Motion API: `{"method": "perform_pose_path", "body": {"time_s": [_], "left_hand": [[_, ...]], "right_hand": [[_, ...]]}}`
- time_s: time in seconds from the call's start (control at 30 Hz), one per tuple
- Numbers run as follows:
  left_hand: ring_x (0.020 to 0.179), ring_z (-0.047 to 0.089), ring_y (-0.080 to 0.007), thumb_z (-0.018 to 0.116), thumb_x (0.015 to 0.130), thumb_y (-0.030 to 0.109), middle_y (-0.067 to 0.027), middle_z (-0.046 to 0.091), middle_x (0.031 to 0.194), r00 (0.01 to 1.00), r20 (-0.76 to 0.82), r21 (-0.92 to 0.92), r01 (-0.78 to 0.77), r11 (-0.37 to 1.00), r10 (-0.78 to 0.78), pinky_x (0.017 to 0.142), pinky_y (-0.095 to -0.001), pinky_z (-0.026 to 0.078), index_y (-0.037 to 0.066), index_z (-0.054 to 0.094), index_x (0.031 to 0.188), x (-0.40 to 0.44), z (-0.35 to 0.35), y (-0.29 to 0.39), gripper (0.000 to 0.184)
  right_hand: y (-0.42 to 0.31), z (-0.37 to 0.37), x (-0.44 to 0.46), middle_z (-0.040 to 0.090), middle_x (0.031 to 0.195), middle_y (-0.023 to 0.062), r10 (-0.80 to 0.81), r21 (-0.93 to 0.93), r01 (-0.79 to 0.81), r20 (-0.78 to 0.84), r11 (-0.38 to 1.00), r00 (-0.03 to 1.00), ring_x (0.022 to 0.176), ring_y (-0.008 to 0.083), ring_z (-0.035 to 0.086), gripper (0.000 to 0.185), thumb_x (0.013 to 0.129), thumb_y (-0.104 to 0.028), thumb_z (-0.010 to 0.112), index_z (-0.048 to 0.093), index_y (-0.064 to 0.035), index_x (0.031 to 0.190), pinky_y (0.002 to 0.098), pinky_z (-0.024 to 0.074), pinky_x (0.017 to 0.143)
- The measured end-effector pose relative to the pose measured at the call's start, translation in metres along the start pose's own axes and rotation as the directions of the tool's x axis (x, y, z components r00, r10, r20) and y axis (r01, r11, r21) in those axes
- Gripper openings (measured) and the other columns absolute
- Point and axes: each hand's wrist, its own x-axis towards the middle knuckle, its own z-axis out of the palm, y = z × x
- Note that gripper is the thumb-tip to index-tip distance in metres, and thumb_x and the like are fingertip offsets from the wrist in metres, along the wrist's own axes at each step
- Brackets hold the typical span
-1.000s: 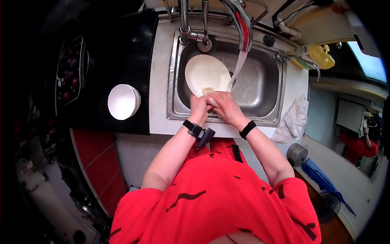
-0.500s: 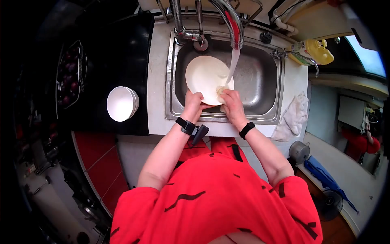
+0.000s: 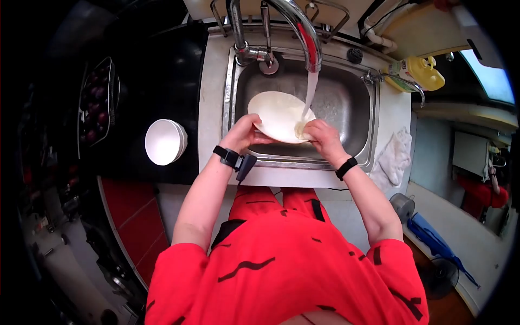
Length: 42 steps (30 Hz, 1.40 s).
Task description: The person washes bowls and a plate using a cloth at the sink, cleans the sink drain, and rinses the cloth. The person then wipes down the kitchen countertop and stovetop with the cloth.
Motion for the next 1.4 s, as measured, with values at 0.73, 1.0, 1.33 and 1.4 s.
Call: {"method": "perform_pose_path", "body": {"time_s": [0.73,1.0,1.33,1.4], "left_hand": [[0.086,0.062,-0.0134,0.073,0.077,0.010,-0.0083,0.066,0.098,0.861,0.114,0.393,-0.497,0.773,0.495,0.077,-0.0268,0.049,-0.001,0.060,0.111,0.015,0.016,-0.018,0.038],[0.079,0.060,-0.0125,0.069,0.077,0.005,-0.0075,0.066,0.092,0.823,0.070,0.420,-0.537,0.731,0.564,0.071,-0.0269,0.050,-0.003,0.062,0.105,0.012,0.033,-0.038,0.030],[0.085,0.064,-0.0160,0.066,0.082,0.004,-0.0100,0.066,0.097,0.851,-0.059,0.170,-0.506,0.846,0.521,0.075,-0.0274,0.052,-0.004,0.057,0.110,-0.001,0.017,-0.028,0.030],[0.089,0.064,-0.0184,0.064,0.084,0.003,-0.0112,0.064,0.100,0.842,-0.067,0.110,-0.527,0.843,0.536,0.079,-0.0290,0.053,-0.003,0.055,0.111,0.001,0.019,-0.031,0.029]], "right_hand": [[0.010,0.024,0.037,0.060,0.111,0.0122,0.566,0.414,-0.432,-0.292,0.801,0.771,0.101,0.0254,0.057,0.031,0.082,-0.015,0.064,0.062,-0.0042,0.112,0.0363,0.0454,0.086],[-0.014,0.052,0.070,0.060,0.115,0.0125,0.186,0.192,-0.128,-0.326,0.973,0.927,0.104,0.0346,0.055,0.030,0.086,-0.017,0.056,0.061,-0.0127,0.115,0.0402,0.0431,0.090],[0.032,0.069,0.018,0.056,0.122,0.0110,0.758,0.919,-0.392,0.229,0.038,0.611,0.110,0.0175,0.053,0.042,0.095,-0.026,0.049,0.048,-0.0008,0.129,0.0306,0.0410,0.095],[0.005,0.066,0.009,0.051,0.130,0.0122,0.680,0.916,-0.400,0.278,0.026,0.679,0.116,0.0197,0.050,0.048,0.093,-0.025,0.050,0.043,-0.0007,0.133,0.0308,0.0385,0.098]]}}
